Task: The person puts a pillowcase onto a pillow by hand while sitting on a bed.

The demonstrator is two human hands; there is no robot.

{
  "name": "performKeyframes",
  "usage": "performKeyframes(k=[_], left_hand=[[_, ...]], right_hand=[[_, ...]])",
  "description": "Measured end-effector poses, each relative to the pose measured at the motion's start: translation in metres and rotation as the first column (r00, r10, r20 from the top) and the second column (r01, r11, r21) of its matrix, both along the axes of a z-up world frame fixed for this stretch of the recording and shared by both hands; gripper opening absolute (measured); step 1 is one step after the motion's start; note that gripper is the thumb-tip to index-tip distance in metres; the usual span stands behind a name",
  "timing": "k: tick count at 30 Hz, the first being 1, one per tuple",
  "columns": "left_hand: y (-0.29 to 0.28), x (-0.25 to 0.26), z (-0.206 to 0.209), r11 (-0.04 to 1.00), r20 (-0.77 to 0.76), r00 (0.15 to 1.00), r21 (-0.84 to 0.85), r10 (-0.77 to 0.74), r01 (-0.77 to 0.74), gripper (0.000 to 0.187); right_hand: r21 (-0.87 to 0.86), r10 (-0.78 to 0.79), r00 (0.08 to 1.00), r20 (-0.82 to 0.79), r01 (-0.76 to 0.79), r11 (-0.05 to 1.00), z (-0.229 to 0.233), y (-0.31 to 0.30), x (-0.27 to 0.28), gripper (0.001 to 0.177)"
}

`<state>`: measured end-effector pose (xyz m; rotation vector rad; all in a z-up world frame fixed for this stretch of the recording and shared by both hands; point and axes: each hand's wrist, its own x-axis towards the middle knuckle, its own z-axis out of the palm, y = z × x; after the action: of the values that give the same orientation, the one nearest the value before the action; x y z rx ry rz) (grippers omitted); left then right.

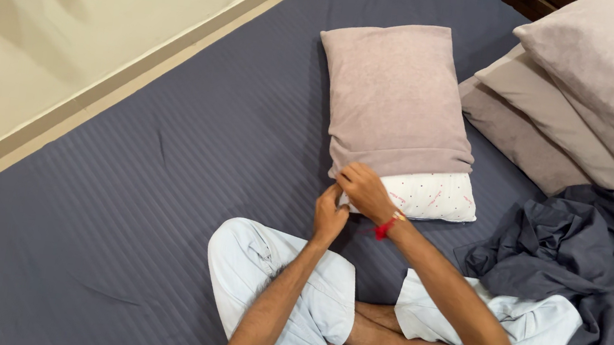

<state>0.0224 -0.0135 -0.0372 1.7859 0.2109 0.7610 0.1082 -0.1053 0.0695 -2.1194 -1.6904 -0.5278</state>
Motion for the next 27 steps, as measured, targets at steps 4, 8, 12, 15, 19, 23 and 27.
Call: performKeyframes(k=[4,8,12,15,19,23,27], left_hand=[[0.002,-0.017,0.059,0.978,-0.201,0.959,0.095,0.201,-0.185,0.033],[-0.012,-0.015,0.082,0.85,0.062,0.992,0.512,0.111,-0.127,0.038],[-0.018,-0.007,0.076,0.667,0.023,0.997,0.743,0.07,-0.064,0.05],[-0.013,-0.01,0.061,0.709,0.023,0.998,0.702,0.065,-0.062,0.041],[-0.014,-0.012,0.047,0.657,-0.07,0.997,0.753,0.044,0.024,0.036],[-0.02,-0.003,0.048,0.596,0.033,0.999,0.803,0.002,-0.028,0.045],[-0.032,0.006,0.04,0.57,0.051,0.999,0.82,0.008,-0.046,0.044]], right_hand=[[0.204,-0.071,0.997,0.033,0.063,0.977,0.02,-0.045,0.0,0.018],[0.207,-0.211,0.977,0.023,0.202,0.957,0.022,-0.076,0.02,0.02],[0.178,-0.183,0.983,0.008,0.179,0.968,-0.011,-0.081,0.026,0.026],[0.108,-0.16,0.987,-0.022,0.162,0.981,-0.028,-0.092,0.005,0.028],[0.177,-0.134,0.988,0.075,0.119,0.977,-0.012,-0.112,0.004,0.027],[0.264,-0.314,0.944,0.104,0.278,0.924,0.011,-0.136,0.025,0.02],[0.199,-0.307,0.948,0.085,0.286,0.937,-0.001,-0.154,0.036,0.024]])
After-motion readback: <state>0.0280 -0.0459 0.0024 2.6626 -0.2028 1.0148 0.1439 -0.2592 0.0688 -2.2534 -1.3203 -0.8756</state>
